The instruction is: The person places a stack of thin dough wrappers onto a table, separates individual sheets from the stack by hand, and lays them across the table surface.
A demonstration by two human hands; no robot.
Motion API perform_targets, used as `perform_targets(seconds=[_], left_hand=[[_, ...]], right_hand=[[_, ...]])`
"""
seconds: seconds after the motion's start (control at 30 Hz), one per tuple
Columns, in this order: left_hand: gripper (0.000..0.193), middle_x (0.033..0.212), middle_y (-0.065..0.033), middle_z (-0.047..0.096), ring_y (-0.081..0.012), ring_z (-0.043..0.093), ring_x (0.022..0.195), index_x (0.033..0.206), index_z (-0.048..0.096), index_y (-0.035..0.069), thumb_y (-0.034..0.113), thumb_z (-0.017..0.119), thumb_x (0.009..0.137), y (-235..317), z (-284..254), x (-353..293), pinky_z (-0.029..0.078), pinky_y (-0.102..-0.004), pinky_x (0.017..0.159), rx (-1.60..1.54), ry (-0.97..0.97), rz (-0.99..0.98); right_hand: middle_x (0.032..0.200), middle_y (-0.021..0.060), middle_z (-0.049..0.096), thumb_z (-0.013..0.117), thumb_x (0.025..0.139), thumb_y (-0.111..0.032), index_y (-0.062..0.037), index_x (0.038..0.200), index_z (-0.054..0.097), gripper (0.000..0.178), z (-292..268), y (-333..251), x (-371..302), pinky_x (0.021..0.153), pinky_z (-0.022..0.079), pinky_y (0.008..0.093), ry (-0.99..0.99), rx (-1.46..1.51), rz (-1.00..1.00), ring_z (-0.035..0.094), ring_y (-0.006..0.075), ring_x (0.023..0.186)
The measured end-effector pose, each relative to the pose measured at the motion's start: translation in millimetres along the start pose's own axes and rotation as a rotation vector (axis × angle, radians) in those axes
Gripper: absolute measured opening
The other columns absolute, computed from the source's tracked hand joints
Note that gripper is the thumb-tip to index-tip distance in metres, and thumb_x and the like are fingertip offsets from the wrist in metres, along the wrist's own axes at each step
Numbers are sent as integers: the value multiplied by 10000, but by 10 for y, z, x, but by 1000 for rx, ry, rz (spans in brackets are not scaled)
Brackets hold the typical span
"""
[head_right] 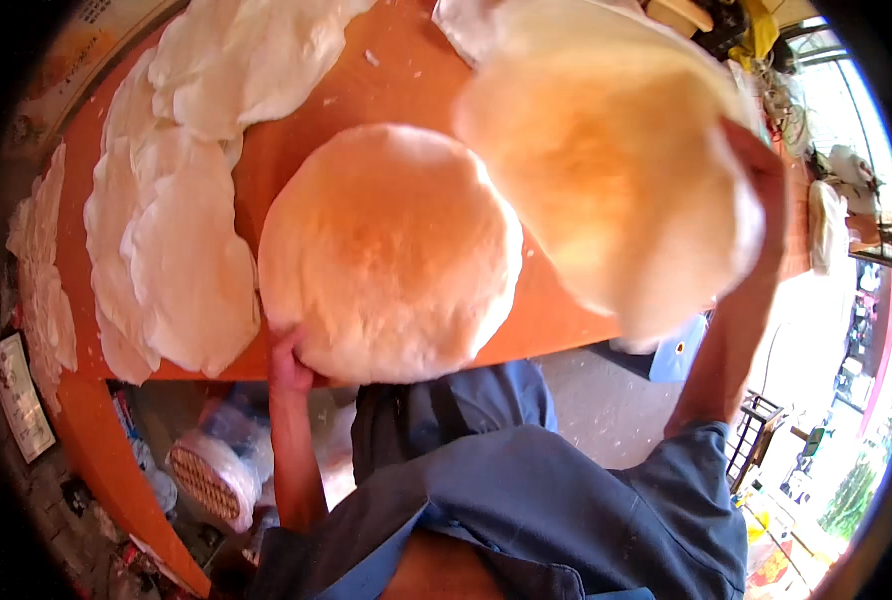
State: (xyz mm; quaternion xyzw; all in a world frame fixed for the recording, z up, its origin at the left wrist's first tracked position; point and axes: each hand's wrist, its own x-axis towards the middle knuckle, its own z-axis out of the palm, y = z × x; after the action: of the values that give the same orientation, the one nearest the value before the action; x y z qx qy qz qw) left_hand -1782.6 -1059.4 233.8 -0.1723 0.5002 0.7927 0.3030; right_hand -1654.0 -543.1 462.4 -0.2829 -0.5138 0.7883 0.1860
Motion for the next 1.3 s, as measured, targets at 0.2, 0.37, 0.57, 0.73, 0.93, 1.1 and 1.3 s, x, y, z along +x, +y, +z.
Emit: perform_targets(seconds=[0.2, 0.37, 0.57, 0.73, 0.93, 1.1, 1.3], left_hand=[[614, 1278, -103, 561, -276, 572, 1149, 1353, 461, 54, 34, 577, 750, -82, 24, 114, 484, -418, 975, -20, -53, -32], [620, 1302, -100, 534, -282, 523, 1204, 1365, 447, 59, 61, 562, 755, -44, -132, -89, 438, -424, 1020, 93, 35, 88], [629, 1301, -98, 519, -303, 511, 1193, 1379, 418, 63, 89, 587, 773, 9, 175, 33, 414, -449, 1039, -25, 73, -65], [630, 1365, -133, 483, -343, 487, 1233, 1422, 367, 58, 219, 576, 851, -9, 97, -29, 411, -474, 1039, -187, 15, -117], [698, 1371, -151, 469, -331, 497, 1230, 1450, 305, 50, 338, 586, 879, 219, 689, -372, 430, -495, 1011, 123, -287, 222], [521, 1259, -80, 556, -188, 544, 1142, 1341, 456, 22, 126, 653, 871, 235, 914, -248, 448, -350, 975, 200, -259, 153], [511, 1255, -92, 568, -177, 549, 1132, 1329, 457, -26, 157, 645, 890, 504, 1304, -420, 428, -311, 976, 210, -221, 236]], right_hand=[[1037, 118, 690, 599, 901, -190, 28, 1154, 607, 334, 289, -766, 644, 810, 557, 308, -84, -193, 10, 685, 191, 875], [835, 58, 656, 593, 883, -143, -40, 943, 615, 121, 790, -479, 3006, 560, 527, 286, -232, -89, 54, 637, 161, 703], [863, 74, 642, 595, 897, -123, 7, 1037, 583, 190, 96, -1021, 3851, 576, 533, 282, 2, -106, -347, 618, 198, 683], [886, 141, 640, 510, 909, -20, 22, 1086, 553, 187, -66, 653, 3351, 580, 545, 333, -76, -42, 105, 638, 213, 677], [968, 158, 681, 653, 905, -268, -3, 1375, 434, 583, 1768, 1808, 294, 734, 562, 327, -979, -676, 346, 701, 229, 828], [983, 205, 699, 795, 717, -293, 31, 1316, 505, 741, 1920, 1715, -261, 796, 524, 324, -798, -747, 186, 675, 230, 820], [913, 88, 683, 692, 783, -102, 27, 1118, 613, 368, 1787, 1874, -311, 730, 506, 270, -750, -336, 414, 625, 130, 835]])
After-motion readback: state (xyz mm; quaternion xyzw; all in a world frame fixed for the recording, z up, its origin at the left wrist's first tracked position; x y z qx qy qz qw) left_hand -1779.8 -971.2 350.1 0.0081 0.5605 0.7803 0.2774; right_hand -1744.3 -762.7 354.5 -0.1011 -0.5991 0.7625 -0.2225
